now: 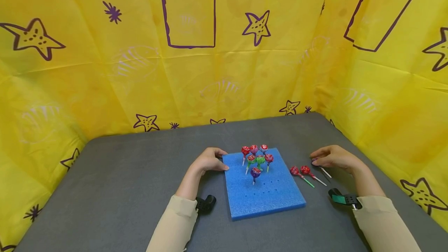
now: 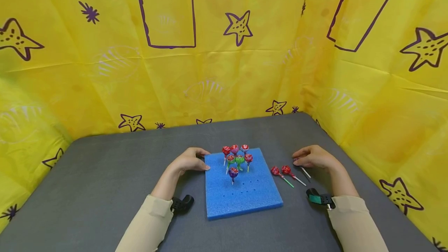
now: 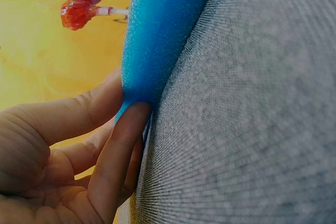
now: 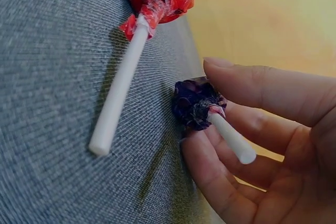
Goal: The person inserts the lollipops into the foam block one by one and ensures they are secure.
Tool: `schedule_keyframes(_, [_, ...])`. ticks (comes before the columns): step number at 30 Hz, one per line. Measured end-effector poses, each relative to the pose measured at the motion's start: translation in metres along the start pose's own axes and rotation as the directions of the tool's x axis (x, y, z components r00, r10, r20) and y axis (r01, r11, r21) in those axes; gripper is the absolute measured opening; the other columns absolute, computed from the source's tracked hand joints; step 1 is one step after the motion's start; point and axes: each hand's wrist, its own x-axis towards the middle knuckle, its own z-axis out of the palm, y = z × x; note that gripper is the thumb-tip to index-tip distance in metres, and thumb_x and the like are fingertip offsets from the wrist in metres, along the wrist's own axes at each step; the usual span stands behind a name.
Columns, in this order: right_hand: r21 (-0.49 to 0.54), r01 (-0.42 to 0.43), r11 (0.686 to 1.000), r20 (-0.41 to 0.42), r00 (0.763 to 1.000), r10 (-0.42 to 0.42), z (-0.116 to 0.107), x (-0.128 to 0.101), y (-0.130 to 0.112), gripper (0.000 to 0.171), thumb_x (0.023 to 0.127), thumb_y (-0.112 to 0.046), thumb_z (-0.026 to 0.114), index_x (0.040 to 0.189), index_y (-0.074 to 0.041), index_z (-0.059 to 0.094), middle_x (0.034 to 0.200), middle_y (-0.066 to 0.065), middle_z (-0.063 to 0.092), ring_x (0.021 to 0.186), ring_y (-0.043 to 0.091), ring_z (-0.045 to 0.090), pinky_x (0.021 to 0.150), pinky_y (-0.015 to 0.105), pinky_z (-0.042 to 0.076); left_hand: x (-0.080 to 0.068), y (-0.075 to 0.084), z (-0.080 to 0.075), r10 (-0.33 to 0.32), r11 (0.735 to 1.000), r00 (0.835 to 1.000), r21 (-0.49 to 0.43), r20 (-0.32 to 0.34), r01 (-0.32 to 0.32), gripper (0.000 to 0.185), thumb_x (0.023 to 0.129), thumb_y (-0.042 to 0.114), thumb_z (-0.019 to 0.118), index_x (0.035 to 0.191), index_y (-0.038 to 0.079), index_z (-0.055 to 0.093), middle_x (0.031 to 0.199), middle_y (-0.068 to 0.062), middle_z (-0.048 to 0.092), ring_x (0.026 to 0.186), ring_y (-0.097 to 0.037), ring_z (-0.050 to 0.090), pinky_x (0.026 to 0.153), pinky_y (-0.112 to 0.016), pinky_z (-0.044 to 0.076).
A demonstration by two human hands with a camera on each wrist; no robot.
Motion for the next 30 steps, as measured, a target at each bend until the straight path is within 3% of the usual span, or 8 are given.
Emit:
schedule_keyframes(14, [-0.055, -0.008, 0.998, -0.028, 1.0, 0.006, 0.0011, 0.0016, 0.0006, 0.046, 0.09, -0.023, 0.072, 0.123, 0.008, 0.064, 0.125, 0.026, 0.065, 0.091, 0.003, 0.063, 0.08, 0.02, 0.056, -0.0002, 0.0012, -0.0008, -0.004, 1.0, 1.0, 0.0, 0.004, 0.004, 0.047, 0.076, 0.005, 0.083, 0.121, 0.003, 0.068, 0.114, -0.017, 0.064, 0.087, -0.016, 0.064, 0.077, -0.031, 0.059])
schedule_keyframes(23, [-0.111, -0.011, 0.994, -0.054, 0.999, 0.005, 0.0, 0.0019, -0.0025, 0.043, 0.091, -0.024, 0.071, 0.122, 0.005, 0.066, 0.124, 0.024, 0.066, 0.099, 0.016, 0.063, 0.08, 0.022, 0.056, -0.0007, 0.0018, -0.001, -0.011, 1.0, 1.0, 0.004, -0.007, 0.011, 0.047, 0.076, 0.006, 0.083, 0.121, 0.003, 0.067, 0.114, -0.016, 0.064, 0.087, -0.016, 0.064, 0.078, -0.031, 0.059])
schedule_keyframes(30, [-0.11, 0.014, 0.994, -0.084, 0.996, -0.024, 0.0019, 0.0009, -0.0079, 0.044, 0.091, -0.022, 0.071, 0.123, 0.006, 0.064, 0.121, 0.023, 0.068, 0.092, 0.007, 0.064, 0.078, 0.021, 0.056, -0.0005, 0.0014, -0.0011, -0.012, 1.0, 1.0, 0.009, -0.003, 0.012, 0.047, 0.077, 0.006, 0.083, 0.121, 0.003, 0.067, 0.115, -0.016, 0.064, 0.087, -0.016, 0.064, 0.078, -0.031, 0.059])
